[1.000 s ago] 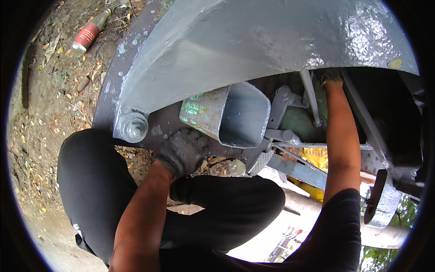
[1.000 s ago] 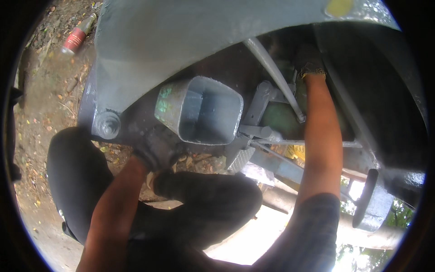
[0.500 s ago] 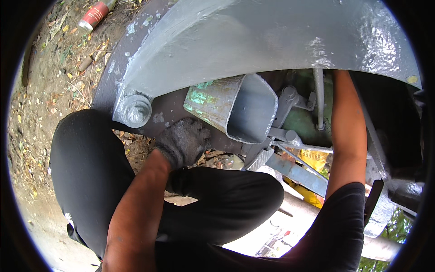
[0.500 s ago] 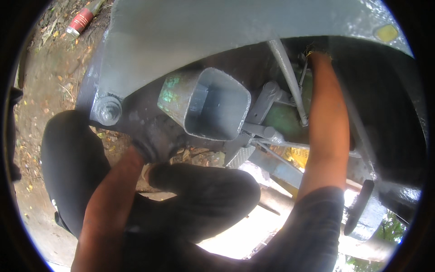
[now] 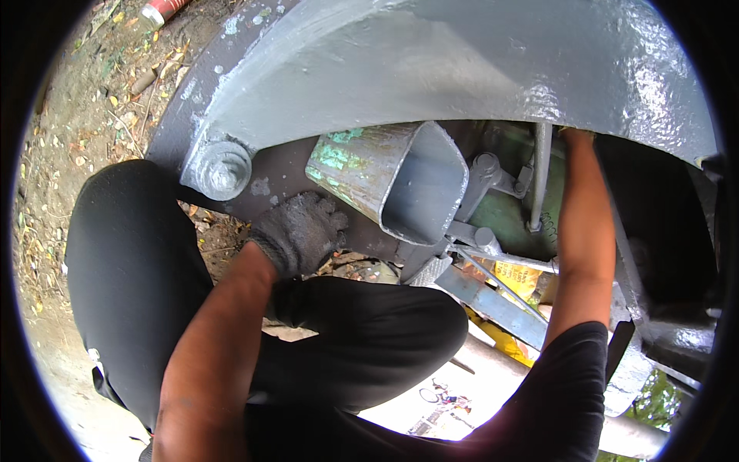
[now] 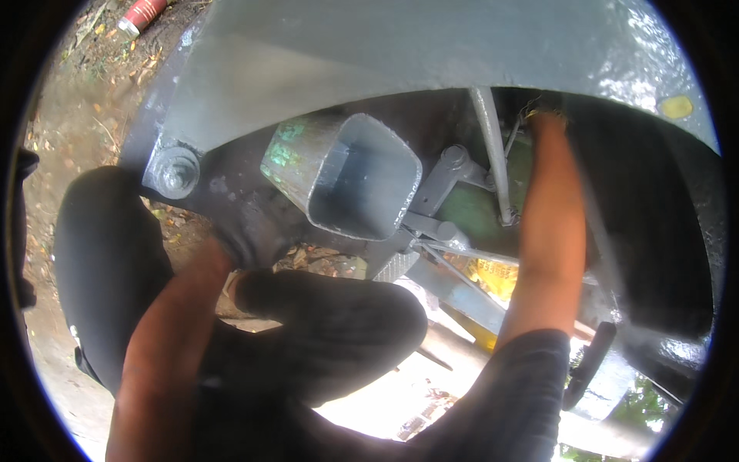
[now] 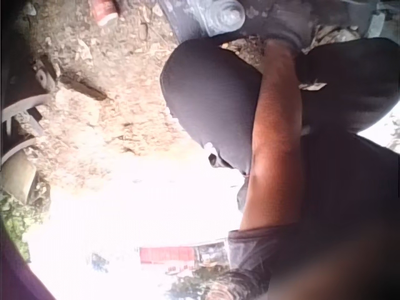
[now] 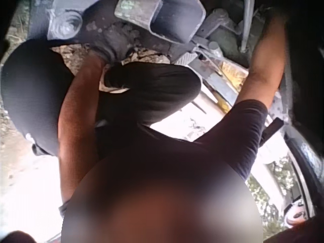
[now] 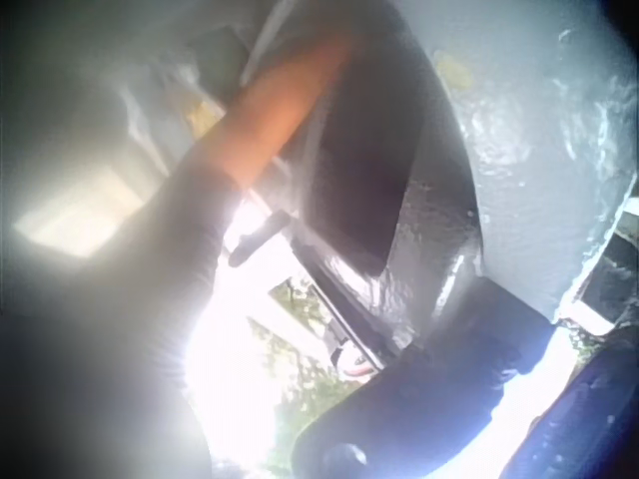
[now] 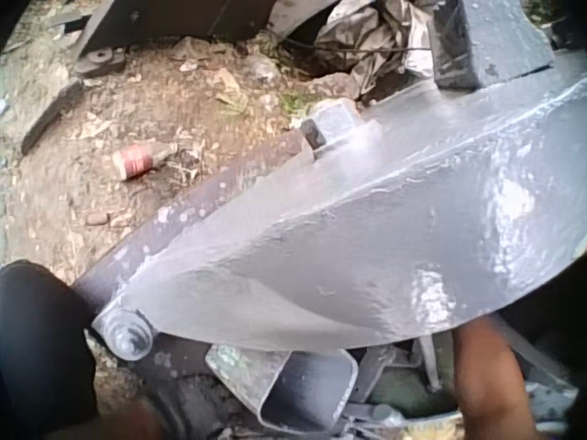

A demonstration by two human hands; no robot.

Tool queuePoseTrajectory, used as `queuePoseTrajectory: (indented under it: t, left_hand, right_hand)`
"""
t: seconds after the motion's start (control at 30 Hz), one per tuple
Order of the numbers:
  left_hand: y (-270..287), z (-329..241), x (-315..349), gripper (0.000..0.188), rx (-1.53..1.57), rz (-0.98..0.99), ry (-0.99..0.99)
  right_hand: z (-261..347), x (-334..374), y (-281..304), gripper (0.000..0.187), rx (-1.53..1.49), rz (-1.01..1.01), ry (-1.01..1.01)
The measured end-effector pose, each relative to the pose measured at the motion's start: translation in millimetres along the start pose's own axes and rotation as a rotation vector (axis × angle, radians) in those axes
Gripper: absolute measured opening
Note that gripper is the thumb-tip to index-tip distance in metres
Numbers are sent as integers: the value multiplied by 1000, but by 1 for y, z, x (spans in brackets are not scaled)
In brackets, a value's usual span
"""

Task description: The person paints the lower frame and mechanical components of a large metal machine using a small brush. They repeatedly dip the brush into a metal paint can and apply grey paint to various parts of the machine's structure.

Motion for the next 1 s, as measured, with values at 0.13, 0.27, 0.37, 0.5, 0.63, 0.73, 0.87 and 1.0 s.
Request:
queuePoseTrajectory:
  t: [0.13,0.27,0.37,0.5,0.63,0.73,0.87,1.0]
  left_hand:
    - [-1,-1,0,24,37,-18,-46]
    - [-3,2,2,23,-17,-88,19]
    - [-4,1,2,22,11,-96,0]
    - [-1,0,1,23,11,-53,-40]
    - [-7,0,-1,29,44,115,-18]
    - [-3,-1,-3,26,33,40,-19]
    - [-6,0,-2,25,33,-15,-52]
    - [-9,1,-2,26,3,-31,-60]
  right_hand:
    - [3,36,18,58,-104,20,-116]
    - [2,89,50,51,-422,-136,-225]
    - [13,104,61,39,-475,-52,-125]
    - [12,114,66,31,-322,11,-40]
    - [-1,106,67,40,-374,-14,-173]
    - [0,103,66,46,-200,121,-59]
    - [-29,147,109,36,-288,-191,-17]
    - [-46,207,145,35,-541,-407,-59]
Point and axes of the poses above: each hand's wrist, its own x-axis away from the middle knuckle, its own y-axis out of the back of the hand, z = x × y, the point moved 7 cm from there along -x, towards the middle knuckle, and after that the axes turned 10 degrees about -y, right-handed, at the moved point
